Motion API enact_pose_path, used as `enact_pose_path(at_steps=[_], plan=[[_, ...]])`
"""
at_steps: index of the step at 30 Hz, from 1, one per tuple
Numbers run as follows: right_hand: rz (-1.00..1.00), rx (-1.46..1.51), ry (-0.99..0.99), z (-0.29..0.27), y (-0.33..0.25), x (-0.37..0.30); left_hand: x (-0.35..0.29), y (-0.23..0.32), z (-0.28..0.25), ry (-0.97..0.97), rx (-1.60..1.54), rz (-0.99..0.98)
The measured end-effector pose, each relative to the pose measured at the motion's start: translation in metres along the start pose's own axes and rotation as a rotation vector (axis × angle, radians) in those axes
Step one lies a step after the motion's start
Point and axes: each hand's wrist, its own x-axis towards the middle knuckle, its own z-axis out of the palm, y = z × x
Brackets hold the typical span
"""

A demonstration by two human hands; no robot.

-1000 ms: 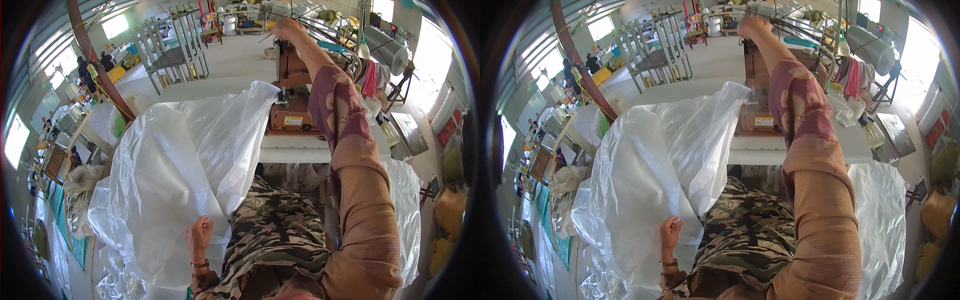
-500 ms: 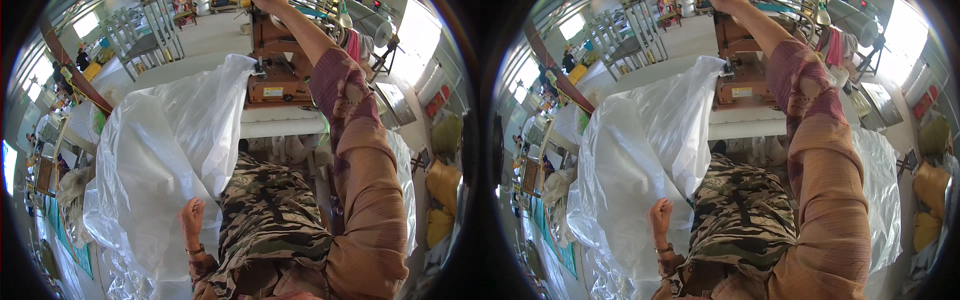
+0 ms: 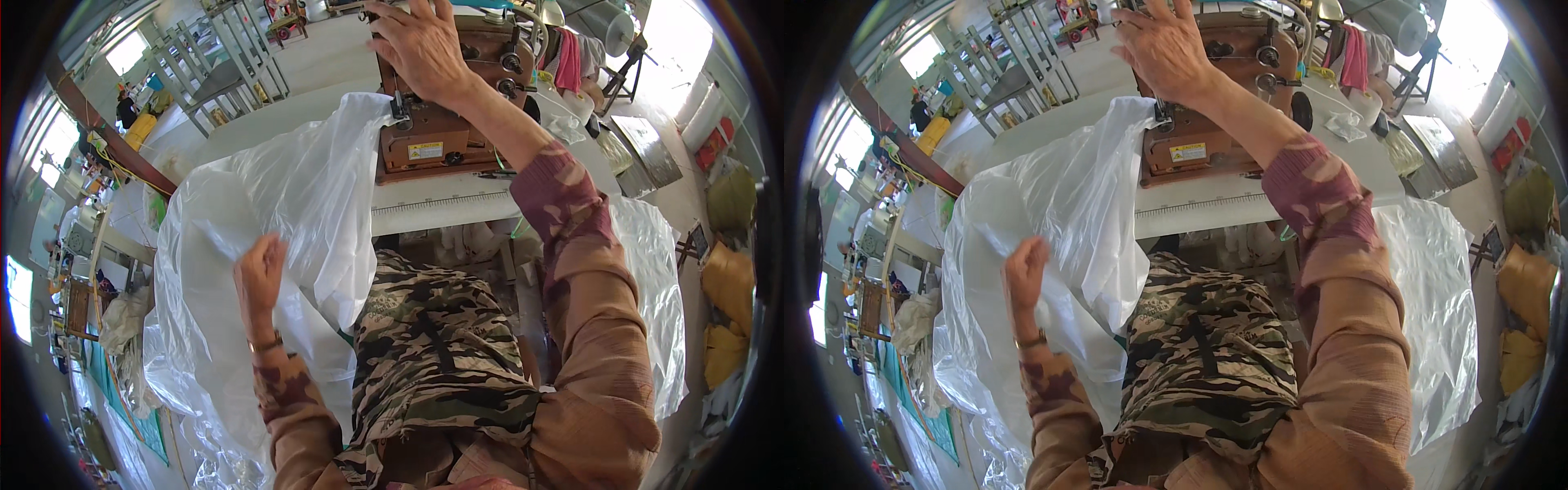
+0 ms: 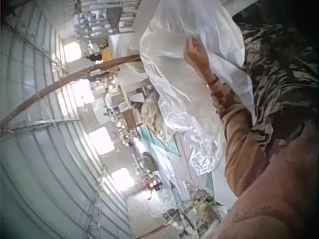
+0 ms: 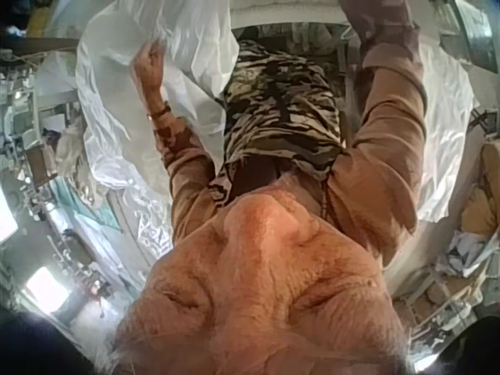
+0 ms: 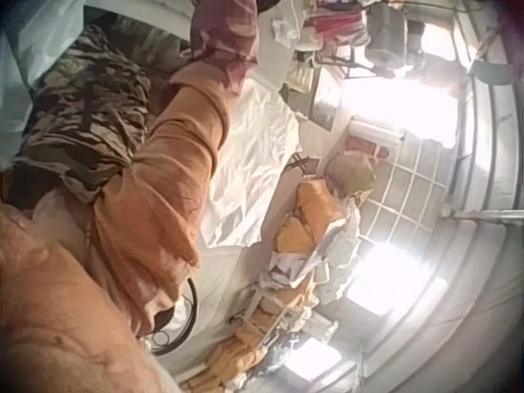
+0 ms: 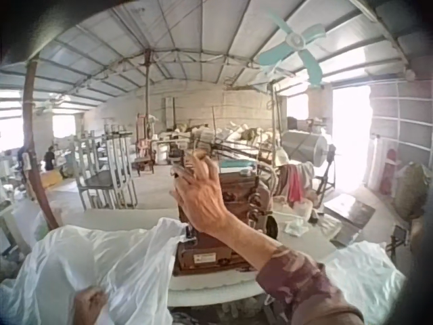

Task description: The person sews the edges of large plastic film sheets using an industrial sewing machine.

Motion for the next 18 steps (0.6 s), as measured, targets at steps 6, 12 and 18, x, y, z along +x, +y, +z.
enact_pose_path(at_steps=[6, 12, 18], plan=[[0.214, 0.478, -0.273, -0.038, -0.058, -0.132, 0.115, 0.022, 0.041, -0.023, -0.017, 0.051], [0.645, 0.594, -0.483, -0.041, -0.072, -0.23, 0.208, 0.035, 0.119, -0.101, 0.04, 0.277], [0.681, 0.625, -0.549, -0.045, -0.072, -0.226, 0.266, 0.032, 0.195, -0.221, 0.037, 0.396]])
